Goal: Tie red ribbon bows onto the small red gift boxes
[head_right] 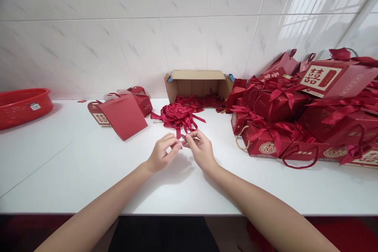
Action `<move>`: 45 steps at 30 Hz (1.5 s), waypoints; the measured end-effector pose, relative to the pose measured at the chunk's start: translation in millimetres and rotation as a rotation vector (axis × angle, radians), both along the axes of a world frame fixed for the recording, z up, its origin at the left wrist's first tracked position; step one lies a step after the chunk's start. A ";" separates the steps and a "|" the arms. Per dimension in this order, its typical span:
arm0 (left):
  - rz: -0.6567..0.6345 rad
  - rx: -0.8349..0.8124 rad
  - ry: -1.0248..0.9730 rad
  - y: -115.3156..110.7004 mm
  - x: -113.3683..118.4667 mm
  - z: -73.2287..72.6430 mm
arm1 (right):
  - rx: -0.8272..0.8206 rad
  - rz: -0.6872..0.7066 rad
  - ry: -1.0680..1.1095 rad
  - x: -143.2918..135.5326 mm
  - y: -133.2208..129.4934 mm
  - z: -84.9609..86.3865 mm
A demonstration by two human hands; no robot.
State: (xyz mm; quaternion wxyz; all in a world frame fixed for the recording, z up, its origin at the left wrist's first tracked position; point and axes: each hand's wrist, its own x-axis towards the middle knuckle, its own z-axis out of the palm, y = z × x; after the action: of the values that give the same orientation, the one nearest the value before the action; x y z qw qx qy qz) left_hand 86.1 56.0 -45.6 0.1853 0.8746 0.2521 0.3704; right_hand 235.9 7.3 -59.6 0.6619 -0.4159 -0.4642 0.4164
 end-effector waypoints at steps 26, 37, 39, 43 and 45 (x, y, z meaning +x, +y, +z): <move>-0.253 -0.474 -0.069 -5.2 2.6 -5.7 | 0.078 -0.044 -0.989 2.7 -13.3 1.0; -0.250 -0.564 -0.137 -10.1 8.3 -7.1 | -0.031 0.018 -0.412 -9.9 -13.0 -11.9; -0.252 -0.565 -0.143 -10.4 8.6 -5.8 | -0.012 0.007 -0.390 -9.0 -12.9 -10.0; -0.273 -0.585 -0.142 -11.0 9.3 -4.4 | 0.005 -0.001 -0.415 -8.1 -13.5 -6.8; -0.257 -0.592 -0.132 -10.8 9.7 -5.0 | -0.002 -0.021 -0.480 -7.9 -13.8 -6.2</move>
State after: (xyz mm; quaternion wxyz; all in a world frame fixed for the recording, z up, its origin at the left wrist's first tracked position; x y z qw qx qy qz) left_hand 95.8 45.2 -50.6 0.4927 0.7816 0.2239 0.3102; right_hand 228.0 -6.5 -65.8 0.5367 -0.5084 -0.6033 0.2993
